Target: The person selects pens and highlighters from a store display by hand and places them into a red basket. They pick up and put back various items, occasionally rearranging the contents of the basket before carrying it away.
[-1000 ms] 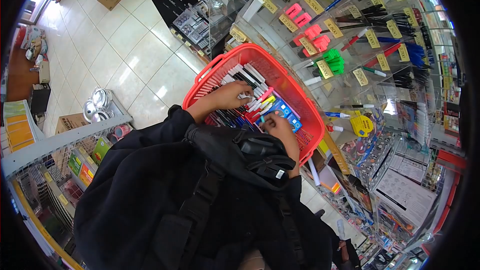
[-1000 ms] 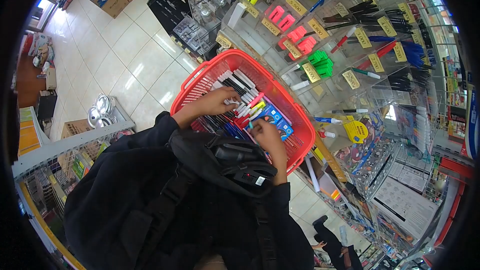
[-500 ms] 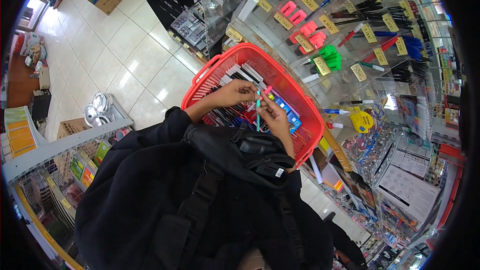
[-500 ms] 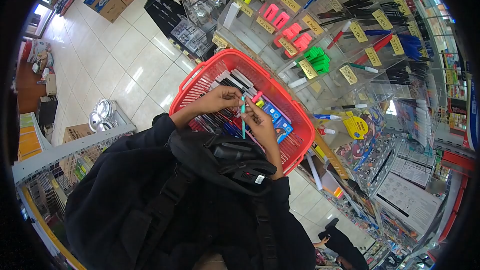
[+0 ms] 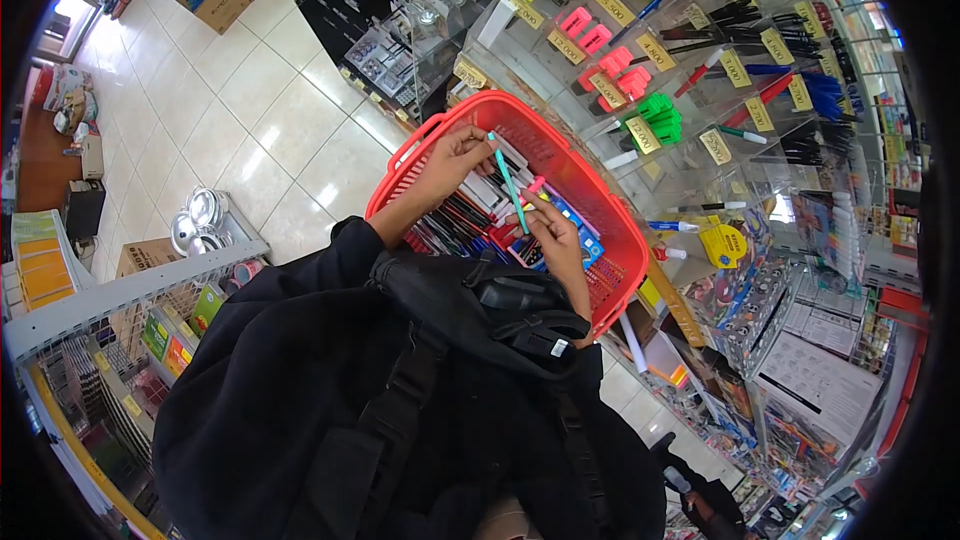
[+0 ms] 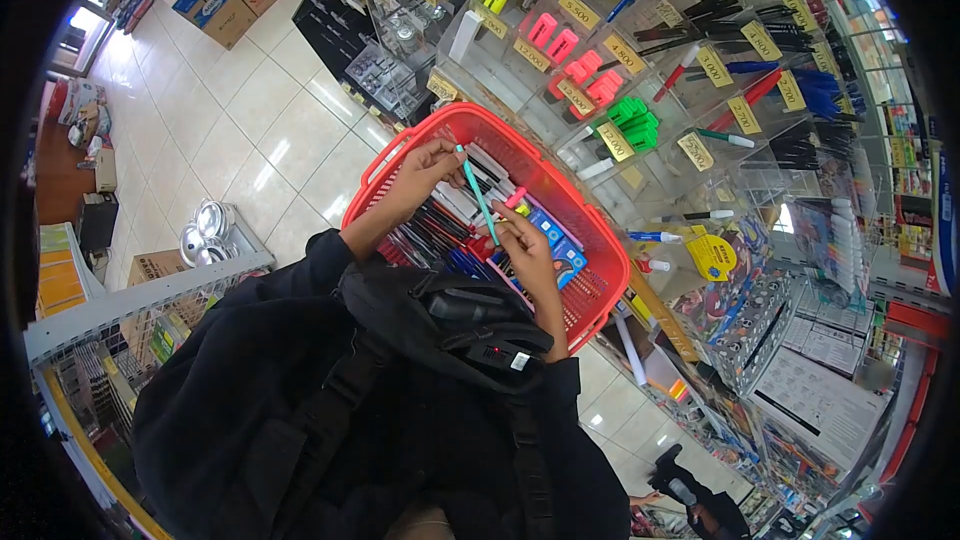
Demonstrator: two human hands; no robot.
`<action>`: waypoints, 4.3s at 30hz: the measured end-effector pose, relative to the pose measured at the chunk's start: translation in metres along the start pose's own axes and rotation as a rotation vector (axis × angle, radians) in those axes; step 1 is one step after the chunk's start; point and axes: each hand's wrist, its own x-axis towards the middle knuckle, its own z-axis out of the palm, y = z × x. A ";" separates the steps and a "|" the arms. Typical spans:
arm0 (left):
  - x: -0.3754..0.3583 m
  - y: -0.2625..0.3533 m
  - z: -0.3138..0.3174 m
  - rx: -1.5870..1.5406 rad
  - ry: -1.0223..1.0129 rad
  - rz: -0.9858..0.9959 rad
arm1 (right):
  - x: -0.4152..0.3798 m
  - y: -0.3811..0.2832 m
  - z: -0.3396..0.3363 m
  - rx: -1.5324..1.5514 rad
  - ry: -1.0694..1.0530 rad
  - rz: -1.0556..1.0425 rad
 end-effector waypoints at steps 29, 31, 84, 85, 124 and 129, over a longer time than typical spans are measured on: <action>-0.003 -0.031 -0.002 0.305 -0.452 -0.004 | 0.012 0.035 0.001 -0.250 0.133 -0.127; -0.006 -0.023 -0.001 0.365 -0.487 0.001 | 0.017 0.026 0.003 -0.258 0.147 -0.124; -0.012 -0.036 -0.024 1.020 -0.388 0.110 | 0.259 -0.357 -0.043 -1.441 0.552 -0.734; -0.012 -0.036 -0.024 1.011 -0.385 0.106 | 0.259 -0.356 -0.042 -1.473 0.553 -0.724; -0.009 -0.044 -0.030 0.988 -0.404 0.153 | 0.232 -0.353 -0.044 -1.722 0.453 -0.720; -0.009 -0.046 -0.030 1.007 -0.370 0.170 | 0.206 -0.337 -0.033 -1.276 0.414 -1.053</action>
